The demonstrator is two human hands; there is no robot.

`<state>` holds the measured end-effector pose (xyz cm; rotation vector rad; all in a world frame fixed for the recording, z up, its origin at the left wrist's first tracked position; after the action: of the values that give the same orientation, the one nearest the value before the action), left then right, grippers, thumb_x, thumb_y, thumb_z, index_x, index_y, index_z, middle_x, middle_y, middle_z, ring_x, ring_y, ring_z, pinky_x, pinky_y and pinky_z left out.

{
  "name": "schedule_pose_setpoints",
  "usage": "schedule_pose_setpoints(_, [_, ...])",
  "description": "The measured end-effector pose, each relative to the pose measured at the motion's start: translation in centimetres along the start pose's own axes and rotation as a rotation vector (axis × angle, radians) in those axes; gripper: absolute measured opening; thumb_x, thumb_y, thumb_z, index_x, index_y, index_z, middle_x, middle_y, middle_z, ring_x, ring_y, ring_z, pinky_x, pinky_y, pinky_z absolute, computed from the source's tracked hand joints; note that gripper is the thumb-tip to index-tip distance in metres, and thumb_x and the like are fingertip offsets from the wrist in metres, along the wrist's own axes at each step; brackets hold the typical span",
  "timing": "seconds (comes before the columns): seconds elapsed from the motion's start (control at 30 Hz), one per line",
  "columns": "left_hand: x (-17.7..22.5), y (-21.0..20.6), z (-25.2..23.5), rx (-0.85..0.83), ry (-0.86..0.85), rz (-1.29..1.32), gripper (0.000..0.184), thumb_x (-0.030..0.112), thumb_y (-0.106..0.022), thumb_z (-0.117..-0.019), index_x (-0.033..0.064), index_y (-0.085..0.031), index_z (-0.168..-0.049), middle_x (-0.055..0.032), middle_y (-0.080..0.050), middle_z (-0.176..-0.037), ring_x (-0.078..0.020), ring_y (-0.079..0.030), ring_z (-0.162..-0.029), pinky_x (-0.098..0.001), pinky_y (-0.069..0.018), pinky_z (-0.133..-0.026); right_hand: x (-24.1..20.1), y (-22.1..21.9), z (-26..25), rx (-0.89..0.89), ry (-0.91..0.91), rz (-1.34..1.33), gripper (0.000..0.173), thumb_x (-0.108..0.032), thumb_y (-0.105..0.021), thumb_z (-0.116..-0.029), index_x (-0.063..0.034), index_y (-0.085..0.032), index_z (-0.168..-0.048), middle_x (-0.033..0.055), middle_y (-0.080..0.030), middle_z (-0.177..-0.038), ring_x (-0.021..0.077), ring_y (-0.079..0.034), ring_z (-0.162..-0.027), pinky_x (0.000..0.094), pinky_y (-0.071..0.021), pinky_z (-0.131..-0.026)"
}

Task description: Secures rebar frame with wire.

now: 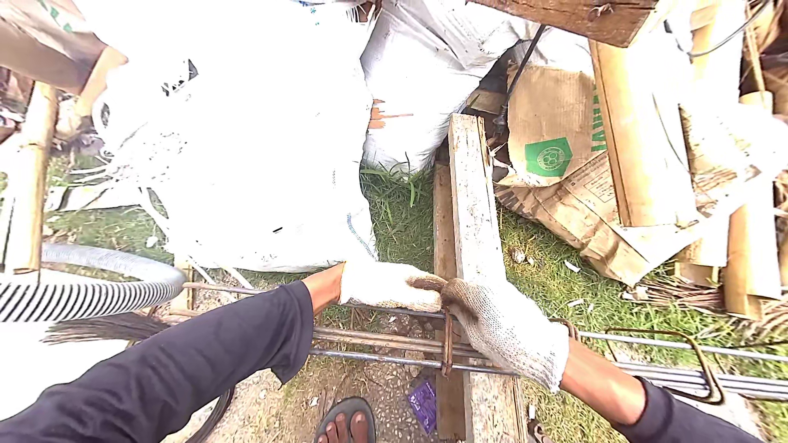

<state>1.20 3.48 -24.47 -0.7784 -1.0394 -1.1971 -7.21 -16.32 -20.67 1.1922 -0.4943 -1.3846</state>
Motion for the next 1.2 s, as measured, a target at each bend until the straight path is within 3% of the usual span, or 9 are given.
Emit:
schedule_pose_setpoints(0.17, [0.2,-0.3,0.2,0.083,0.117,0.010,0.028,0.027,-0.051,-0.1070,0.0084,-0.072,-0.112,-0.0016,-0.071,-0.094,-0.0068,-0.066,-0.084,-0.0262,-0.0560,-0.079,0.7,0.1,-0.6,-0.054,-0.025,-0.085,0.021,-0.032,-0.052,-0.1048,-0.0231,-0.068,-0.116,0.0002,-0.070,-0.095,0.0160,-0.069,-0.092,0.0415,-0.0561,-0.082])
schedule_pose_setpoints(0.27, [0.3,-0.2,0.3,0.118,0.122,0.032,0.028,0.027,-0.051,-0.1066,0.0083,-0.072,-0.105,0.0005,-0.068,-0.086,-0.0044,-0.063,-0.077,-0.0226,-0.0532,-0.072,1.1,0.1,0.1,0.082,0.043,-0.131,0.020,-0.029,-0.055,-0.1029,-0.0271,-0.069,-0.118,-0.0059,-0.070,-0.095,0.0090,-0.068,-0.086,0.0357,-0.0569,-0.077])
schedule_pose_setpoints(0.4, [-0.2,0.0,-0.1,0.069,0.086,0.218,0.025,0.016,-0.051,-0.1031,0.0066,-0.071,-0.116,-0.0065,-0.073,-0.098,-0.0109,-0.068,-0.085,-0.0274,-0.0572,-0.079,2.0,-0.5,2.2,0.429,0.207,-0.071,0.022,-0.024,-0.055,-0.0992,-0.0251,-0.072,-0.114,-0.0075,-0.070,-0.102,0.0063,-0.068,-0.088,0.0304,-0.0586,-0.073])
schedule_pose_setpoints(0.47, [-0.2,0.0,-0.2,0.007,0.083,0.312,0.029,0.010,-0.048,-0.1033,0.0039,-0.067,-0.125,-0.0148,-0.073,-0.106,-0.0208,-0.071,-0.092,-0.0353,-0.0602,-0.084,2.5,-1.3,3.4,0.454,0.236,-0.065,0.022,-0.027,-0.054,-0.1004,-0.0270,-0.074,-0.109,-0.0060,-0.069,-0.099,0.0077,-0.067,-0.088,0.0303,-0.0584,-0.071])
schedule_pose_setpoints(0.67, [0.1,-0.6,-0.6,0.020,0.108,0.280,0.028,0.006,-0.049,-0.1032,0.0017,-0.063,-0.126,-0.0144,-0.073,-0.105,-0.0209,-0.073,-0.088,-0.0345,-0.0621,-0.081,1.4,-3.6,4.9,0.233,0.067,0.045,0.029,-0.036,-0.050,-0.1012,-0.0240,-0.074,-0.110,0.0071,-0.067,-0.095,0.0245,-0.068,-0.080,0.0430,-0.0570,-0.061])
schedule_pose_setpoints(0.77, [0.0,-0.7,-1.3,0.055,0.112,0.220,0.025,0.005,-0.051,-0.1031,0.0022,-0.064,-0.124,-0.0121,-0.072,-0.103,-0.0177,-0.072,-0.087,-0.0323,-0.0616,-0.079,0.8,-3.9,4.7,0.175,-0.009,0.054,0.035,-0.042,-0.046,-0.1033,-0.0238,-0.074,-0.112,0.0059,-0.068,-0.092,0.0252,-0.069,-0.079,0.0458,-0.0566,-0.061])
schedule_pose_setpoints(0.87, [-0.3,-0.7,-1.5,0.107,0.105,0.124,0.022,0.010,-0.055,-0.1023,0.0066,-0.066,-0.121,-0.0055,-0.070,-0.100,-0.0106,-0.067,-0.087,-0.0275,-0.0572,-0.079,0.3,-3.4,4.0,0.022,-0.098,-0.057,0.038,-0.044,-0.043,-0.1027,-0.0208,-0.072,-0.108,0.0057,-0.071,-0.093,0.0264,-0.071,-0.089,0.0512,-0.0559,-0.070])
schedule_pose_setpoints(1.0, [-0.3,-0.7,-1.5,0.111,0.078,0.097,0.024,0.010,-0.055,-0.1015,0.0078,-0.065,-0.124,-0.0040,-0.070,-0.101,-0.0085,-0.066,-0.088,-0.0257,-0.0561,-0.080,0.5,-2.6,3.4,-0.042,-0.213,-0.268,0.030,-0.041,-0.054,-0.0981,-0.0240,-0.077,-0.104,-0.0008,-0.074,-0.092,0.0185,-0.071,-0.091,0.0498,-0.0559,-0.078])
schedule_pose_setpoints(1.2, [-0.6,-0.5,-1.4,0.107,0.052,0.095,0.022,0.009,-0.056,-0.1010,0.0089,-0.066,-0.120,-0.0022,-0.068,-0.098,-0.0070,-0.064,-0.085,-0.0235,-0.0545,-0.076,-0.4,-2.0,3.0,-0.122,-0.260,-0.200,0.033,-0.042,-0.050,-0.0987,-0.0212,-0.075,-0.100,0.0037,-0.071,-0.089,0.0237,-0.070,-0.089,0.0532,-0.0542,-0.074])
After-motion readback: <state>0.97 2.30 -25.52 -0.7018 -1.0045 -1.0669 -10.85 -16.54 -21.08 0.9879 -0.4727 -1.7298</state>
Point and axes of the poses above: each hand's wrist, its own z-axis away from the middle knuckle, its own y-axis out of the back of the hand, x = y × z, the point moved 1 cm from there along -z, towards the middle knuckle
